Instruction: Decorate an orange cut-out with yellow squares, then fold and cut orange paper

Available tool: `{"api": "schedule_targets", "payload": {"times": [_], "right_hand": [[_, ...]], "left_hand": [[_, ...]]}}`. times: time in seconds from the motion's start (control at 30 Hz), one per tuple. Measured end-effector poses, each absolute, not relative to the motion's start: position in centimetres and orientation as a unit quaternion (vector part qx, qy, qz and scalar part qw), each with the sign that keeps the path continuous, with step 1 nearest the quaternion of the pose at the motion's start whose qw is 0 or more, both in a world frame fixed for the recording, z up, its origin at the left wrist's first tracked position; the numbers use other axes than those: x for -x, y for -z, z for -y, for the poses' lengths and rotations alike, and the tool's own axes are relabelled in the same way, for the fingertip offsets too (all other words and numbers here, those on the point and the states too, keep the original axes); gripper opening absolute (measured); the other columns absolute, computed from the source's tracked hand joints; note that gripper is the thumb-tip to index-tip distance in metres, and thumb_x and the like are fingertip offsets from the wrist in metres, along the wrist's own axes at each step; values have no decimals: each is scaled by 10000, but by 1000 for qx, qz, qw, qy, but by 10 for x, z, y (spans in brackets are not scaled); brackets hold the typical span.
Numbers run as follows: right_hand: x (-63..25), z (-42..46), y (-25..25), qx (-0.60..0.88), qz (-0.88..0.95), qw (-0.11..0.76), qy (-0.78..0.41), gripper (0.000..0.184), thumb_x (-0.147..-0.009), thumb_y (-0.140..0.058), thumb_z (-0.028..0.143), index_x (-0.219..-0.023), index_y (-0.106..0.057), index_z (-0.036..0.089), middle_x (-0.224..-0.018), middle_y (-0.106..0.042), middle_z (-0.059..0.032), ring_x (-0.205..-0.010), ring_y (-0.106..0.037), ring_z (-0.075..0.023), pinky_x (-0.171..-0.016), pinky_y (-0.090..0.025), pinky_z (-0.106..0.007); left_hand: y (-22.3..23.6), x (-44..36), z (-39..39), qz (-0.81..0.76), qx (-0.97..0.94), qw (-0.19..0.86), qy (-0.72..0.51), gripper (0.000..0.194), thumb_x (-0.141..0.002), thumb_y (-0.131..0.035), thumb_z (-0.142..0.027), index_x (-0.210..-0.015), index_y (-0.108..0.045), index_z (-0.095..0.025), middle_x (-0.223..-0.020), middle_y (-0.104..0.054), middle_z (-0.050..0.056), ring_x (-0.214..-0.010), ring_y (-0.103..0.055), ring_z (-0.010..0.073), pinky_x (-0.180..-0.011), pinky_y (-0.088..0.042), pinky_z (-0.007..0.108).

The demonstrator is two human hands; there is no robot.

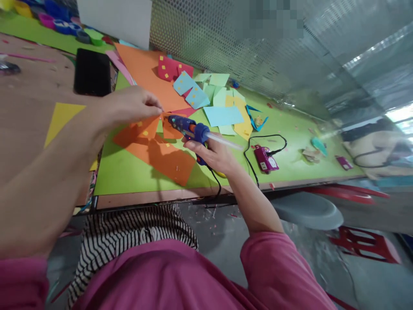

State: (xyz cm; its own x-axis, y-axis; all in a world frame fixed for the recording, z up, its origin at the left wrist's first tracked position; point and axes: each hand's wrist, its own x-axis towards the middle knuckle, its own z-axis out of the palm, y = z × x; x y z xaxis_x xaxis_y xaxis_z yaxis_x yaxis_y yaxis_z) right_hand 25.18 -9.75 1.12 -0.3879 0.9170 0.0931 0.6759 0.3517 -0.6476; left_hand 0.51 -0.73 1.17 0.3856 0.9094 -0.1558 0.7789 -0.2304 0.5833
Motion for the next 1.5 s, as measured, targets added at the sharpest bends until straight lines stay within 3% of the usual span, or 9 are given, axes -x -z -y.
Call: {"api": "schedule_targets", "payload": {"times": [0.37, 0.7, 0.8, 0.97, 1.13, 1.3, 1.4, 1.5], "right_hand": [[-252, 96, -7, 499, 794, 233, -257, 452, -939, -610, 667, -894, -693, 225, -817, -653, -20, -735, -560, -157, -677, -475, -330], [-259, 103, -9, 521, 768, 245, -281, 472, -910, -612, 678, -899, -683, 212, -831, -671, -28, -750, -592, -165, -688, -466, -326], [-279, 112, -14, 553, 760, 245, -237, 467, -887, -621, 675, -918, -648, 210, -842, -676, -38, -733, -587, -180, -667, -445, -331], [-331, 128, -5, 608, 781, 127, -58, 348, -832, -673, 553, -864, -594, 216, -810, -617, -61, -786, -553, -237, -720, -427, -365], [-367, 136, 12, 650, 757, 48, -49, 358, -843, -624, 473, -1032, -655, 171, -971, -668, -143, -932, -608, -322, -812, -481, -448], [-376, 137, -9, 621, 781, 3, -70, 479, -867, -663, 584, -1130, -702, 186, -1097, -698, -163, -1094, -608, -378, -945, -470, -535], [-367, 126, -30, 606, 791, 48, -62, 432, -895, -668, 542, -1161, -721, 206, -1086, -712, -128, -1045, -628, -324, -938, -474, -487], [-341, 101, -37, 603, 787, 121, -47, 228, -918, -646, 347, -1041, -756, 189, -1004, -714, -106, -940, -629, -252, -861, -474, -396]], "left_hand": [[-1, -6, 8, -537, -775, 297, -155, 364, -847, -545, -437, -1013, -793, -230, -921, -776, 33, -884, -668, 241, -839, -475, 322], [-6, -5, 9, -536, -771, 314, -141, 411, -857, -541, -427, -1084, -782, -185, -1022, -789, 50, -922, -661, 225, -851, -470, 322], [-9, -5, 10, -551, -763, 309, -137, 428, -850, -540, -442, -1093, -781, -184, -1031, -783, 52, -944, -667, 236, -889, -475, 341], [-9, -2, 6, -582, -759, 270, -108, 474, -835, -512, -468, -1118, -773, -192, -1029, -761, 35, -1034, -684, 267, -994, -478, 384], [-12, 4, 5, -601, -756, 237, -99, 507, -838, -493, -491, -1142, -755, -183, -952, -736, -1, -1018, -681, 258, -994, -494, 394], [-18, 8, 10, -630, -726, 253, -108, 574, -844, -446, -538, -1155, -742, -157, -928, -699, -8, -1006, -678, 259, -1012, -476, 423], [-17, 10, 9, -637, -719, 255, -112, 572, -832, -459, -551, -1131, -748, -159, -905, -679, -10, -1019, -661, 264, -1021, -465, 433], [-15, 10, 7, -639, -721, 247, -102, 569, -818, -461, -536, -1124, -750, -154, -871, -661, -2, -1020, -661, 280, -1027, -456, 446]]}}
